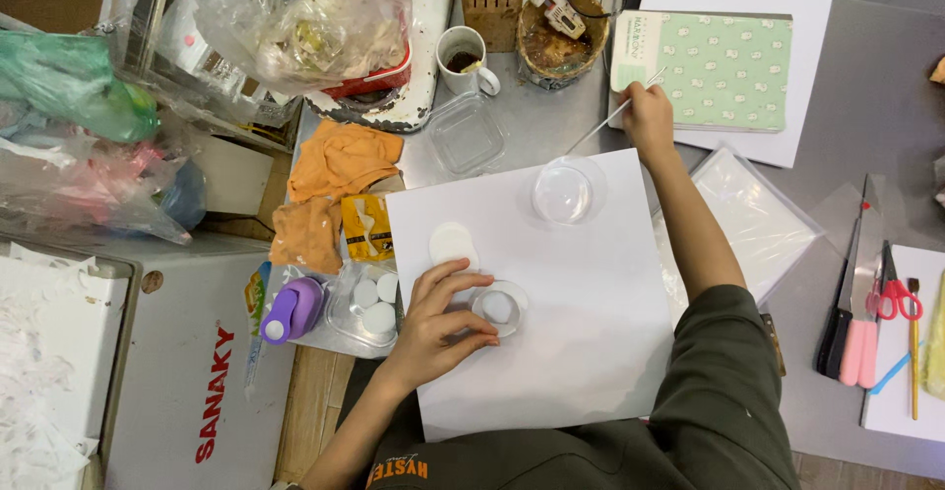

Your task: The person assembles a circular decorative element by hand, using a tool to apply material and positioning paper components on a white surface.

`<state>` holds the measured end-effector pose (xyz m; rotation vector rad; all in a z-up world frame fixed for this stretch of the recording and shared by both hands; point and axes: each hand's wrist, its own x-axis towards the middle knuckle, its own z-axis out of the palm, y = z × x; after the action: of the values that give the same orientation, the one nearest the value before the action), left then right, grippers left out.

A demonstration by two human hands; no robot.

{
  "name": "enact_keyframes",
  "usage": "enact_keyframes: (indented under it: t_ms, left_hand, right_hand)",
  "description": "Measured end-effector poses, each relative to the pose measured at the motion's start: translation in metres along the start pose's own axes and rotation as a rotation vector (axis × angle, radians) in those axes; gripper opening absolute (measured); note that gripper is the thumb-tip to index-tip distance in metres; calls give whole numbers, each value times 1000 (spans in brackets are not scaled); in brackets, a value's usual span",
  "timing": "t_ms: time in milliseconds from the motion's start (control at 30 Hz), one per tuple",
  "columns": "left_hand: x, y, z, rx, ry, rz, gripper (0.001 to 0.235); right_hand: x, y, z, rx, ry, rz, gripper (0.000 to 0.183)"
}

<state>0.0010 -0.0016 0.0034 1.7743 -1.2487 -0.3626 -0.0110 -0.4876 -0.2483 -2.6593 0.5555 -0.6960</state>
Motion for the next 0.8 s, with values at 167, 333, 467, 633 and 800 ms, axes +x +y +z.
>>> enact_keyframes:
  t_ms: [167,333,467,633,800]
  left_hand:
    - [-2,-2,1,2,-5,7,15]
    - [-3,-4,5,-26,-4,-25,14]
    - [-2,-2,2,-12,-11,-30,14]
    - [-1,-1,1,-1,-11,-23,15]
    - [-1,0,3,4,-7,-41,16]
  right_hand:
    - [7,-18,5,145,39,5,18]
    - [11,-24,-11,146,45,162,13]
    - [19,-7,-28,118,-9,126,57]
    - [-19,76,-84,-83,79,734,57]
    - [-81,118,-124,83,322,1011,53]
